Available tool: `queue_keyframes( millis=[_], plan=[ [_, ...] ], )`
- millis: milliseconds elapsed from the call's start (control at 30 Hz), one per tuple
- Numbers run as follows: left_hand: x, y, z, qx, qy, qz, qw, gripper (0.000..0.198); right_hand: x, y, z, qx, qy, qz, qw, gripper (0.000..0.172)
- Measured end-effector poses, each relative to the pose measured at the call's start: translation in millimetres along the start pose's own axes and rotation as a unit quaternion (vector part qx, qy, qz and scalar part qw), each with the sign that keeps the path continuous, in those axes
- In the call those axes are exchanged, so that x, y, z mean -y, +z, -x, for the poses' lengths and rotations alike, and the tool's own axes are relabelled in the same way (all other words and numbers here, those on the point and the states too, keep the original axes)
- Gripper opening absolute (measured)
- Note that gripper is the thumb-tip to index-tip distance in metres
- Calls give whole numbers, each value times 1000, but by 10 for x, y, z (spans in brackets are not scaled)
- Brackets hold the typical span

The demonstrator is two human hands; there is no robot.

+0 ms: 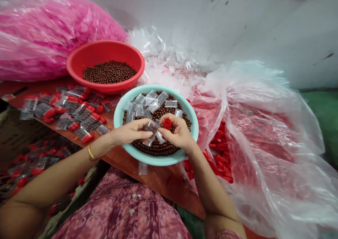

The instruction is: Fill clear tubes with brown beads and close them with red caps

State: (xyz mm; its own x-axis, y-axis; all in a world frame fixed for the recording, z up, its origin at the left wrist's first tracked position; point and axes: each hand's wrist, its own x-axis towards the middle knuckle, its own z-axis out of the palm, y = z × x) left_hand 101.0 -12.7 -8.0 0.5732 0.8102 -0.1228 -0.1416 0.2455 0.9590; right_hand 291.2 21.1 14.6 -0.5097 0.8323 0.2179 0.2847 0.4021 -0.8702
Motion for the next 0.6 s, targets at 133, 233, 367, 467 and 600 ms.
queue_keyframes(
  millis=[133, 233, 367, 467, 600],
  plan=[
    [-5, 7, 4, -25, 8, 1, 1000, 33, -116, 7, 35, -75, 70, -31, 994, 23],
    [-12, 19, 5, -37, 19, -21, 999, 27, -171, 0, 12, -154, 74, -16, 985, 38],
    [-10, 24, 0, -28, 36, -71, 996, 21, -161, 12, -12, -174, 133, -77, 973, 45],
    [-10, 23, -1, -27, 52, -73, 996, 21, -114, 84, 12, -146, 168, -161, 962, 42],
    [-16, 30, 11, -47, 71, -60, 995, 23, -57, 183, 72, -137, 130, -135, 973, 30]
  ],
)
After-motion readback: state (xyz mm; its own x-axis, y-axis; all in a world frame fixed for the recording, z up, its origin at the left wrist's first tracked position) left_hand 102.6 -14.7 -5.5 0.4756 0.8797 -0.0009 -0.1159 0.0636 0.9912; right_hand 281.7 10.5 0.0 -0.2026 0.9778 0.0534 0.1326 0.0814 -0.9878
